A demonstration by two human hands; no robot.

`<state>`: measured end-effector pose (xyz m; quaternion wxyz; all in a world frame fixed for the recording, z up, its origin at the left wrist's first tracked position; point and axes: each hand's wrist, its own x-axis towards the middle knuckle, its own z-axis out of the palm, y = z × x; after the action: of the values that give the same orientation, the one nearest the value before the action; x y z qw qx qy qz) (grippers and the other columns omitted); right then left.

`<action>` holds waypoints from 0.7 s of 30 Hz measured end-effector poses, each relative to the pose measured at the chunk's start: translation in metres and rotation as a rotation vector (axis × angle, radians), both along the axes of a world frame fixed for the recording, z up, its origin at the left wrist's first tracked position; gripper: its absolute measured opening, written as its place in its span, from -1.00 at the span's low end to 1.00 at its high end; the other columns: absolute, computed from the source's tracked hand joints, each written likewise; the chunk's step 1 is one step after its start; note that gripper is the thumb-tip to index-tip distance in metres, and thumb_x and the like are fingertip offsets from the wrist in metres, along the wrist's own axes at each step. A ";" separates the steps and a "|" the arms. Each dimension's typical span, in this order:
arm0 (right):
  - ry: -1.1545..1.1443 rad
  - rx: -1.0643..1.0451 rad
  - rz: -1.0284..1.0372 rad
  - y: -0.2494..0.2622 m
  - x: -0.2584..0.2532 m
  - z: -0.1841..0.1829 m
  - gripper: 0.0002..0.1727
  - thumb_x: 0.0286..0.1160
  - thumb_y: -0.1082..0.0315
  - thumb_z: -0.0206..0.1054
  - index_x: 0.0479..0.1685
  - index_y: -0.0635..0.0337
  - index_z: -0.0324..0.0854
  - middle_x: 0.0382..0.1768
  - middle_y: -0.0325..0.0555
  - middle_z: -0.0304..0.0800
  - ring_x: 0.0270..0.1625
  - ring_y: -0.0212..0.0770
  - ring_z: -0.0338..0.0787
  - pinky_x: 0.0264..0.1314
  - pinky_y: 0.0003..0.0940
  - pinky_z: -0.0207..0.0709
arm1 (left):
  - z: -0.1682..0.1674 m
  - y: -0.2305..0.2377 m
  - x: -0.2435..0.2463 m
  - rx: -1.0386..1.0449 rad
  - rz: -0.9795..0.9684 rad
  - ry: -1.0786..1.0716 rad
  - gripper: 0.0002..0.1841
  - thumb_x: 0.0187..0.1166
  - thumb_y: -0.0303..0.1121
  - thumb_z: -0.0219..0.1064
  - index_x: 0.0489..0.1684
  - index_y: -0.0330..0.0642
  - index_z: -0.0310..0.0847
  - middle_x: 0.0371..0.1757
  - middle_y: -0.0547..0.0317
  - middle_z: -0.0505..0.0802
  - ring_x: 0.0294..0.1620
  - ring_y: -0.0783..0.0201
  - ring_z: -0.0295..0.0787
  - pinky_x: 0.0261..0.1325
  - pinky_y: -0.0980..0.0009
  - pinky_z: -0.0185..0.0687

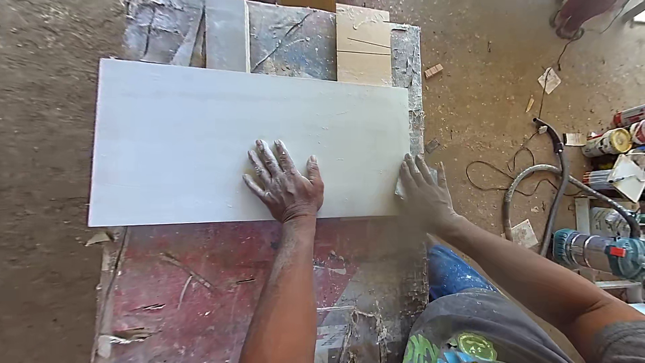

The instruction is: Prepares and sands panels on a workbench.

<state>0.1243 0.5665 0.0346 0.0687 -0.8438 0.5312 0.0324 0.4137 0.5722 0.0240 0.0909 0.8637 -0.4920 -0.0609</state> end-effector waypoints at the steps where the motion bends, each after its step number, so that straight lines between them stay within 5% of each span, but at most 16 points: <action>1: 0.016 0.001 0.009 -0.008 0.000 -0.002 -0.15 0.65 -0.14 -0.03 0.89 0.12 0.05 0.92 -0.10 -0.03 0.95 0.02 -0.11 0.79 0.56 -0.43 | 0.000 -0.001 0.001 0.004 0.000 -0.001 -0.08 0.62 0.42 -0.27 0.91 0.01 -0.01 0.94 0.00 0.02 0.95 -0.09 -0.29 0.79 -0.41 -0.44; 6: 0.024 -0.063 -0.079 -0.086 0.021 -0.005 -0.15 0.75 -0.22 -0.25 0.92 0.10 -0.04 0.93 -0.10 -0.10 0.96 0.02 -0.20 0.80 0.55 -0.50 | 0.003 0.000 0.000 0.008 0.000 0.000 -0.08 0.63 0.41 -0.27 0.92 0.01 -0.02 0.94 0.01 0.02 0.95 -0.10 -0.28 0.79 -0.41 -0.43; 11: 0.009 -0.004 -0.006 -0.003 0.002 0.002 -0.17 0.69 -0.12 -0.05 0.90 0.13 0.04 0.92 -0.09 -0.06 0.95 0.02 -0.15 0.79 0.57 -0.42 | 0.001 -0.001 0.000 0.006 0.003 -0.005 -0.08 0.62 0.42 -0.27 0.91 0.02 -0.01 0.94 -0.01 0.03 0.95 -0.10 -0.27 0.79 -0.41 -0.43; 16: 0.042 -0.047 -0.082 -0.083 0.022 -0.004 -0.16 0.74 -0.20 -0.21 0.91 0.12 -0.02 0.93 -0.08 -0.08 0.95 0.06 -0.17 0.79 0.57 -0.44 | 0.000 0.000 0.000 0.008 -0.003 -0.008 -0.08 0.62 0.43 -0.28 0.92 0.03 -0.01 0.94 -0.01 0.02 0.95 -0.09 -0.27 0.78 -0.41 -0.42; 21: -0.003 -0.015 -0.020 -0.009 0.007 0.004 -0.17 0.70 -0.10 -0.05 0.90 0.16 0.01 0.91 -0.03 -0.05 0.94 0.06 -0.11 0.80 0.55 -0.37 | 0.003 -0.001 0.000 0.000 0.000 0.004 -0.07 0.62 0.43 -0.27 0.92 0.00 -0.02 0.93 -0.02 0.03 0.95 -0.13 -0.26 0.78 -0.43 -0.44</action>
<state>0.1312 0.5573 0.0391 0.0633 -0.8390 0.5398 0.0265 0.4136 0.5715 0.0266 0.0919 0.8635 -0.4919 -0.0625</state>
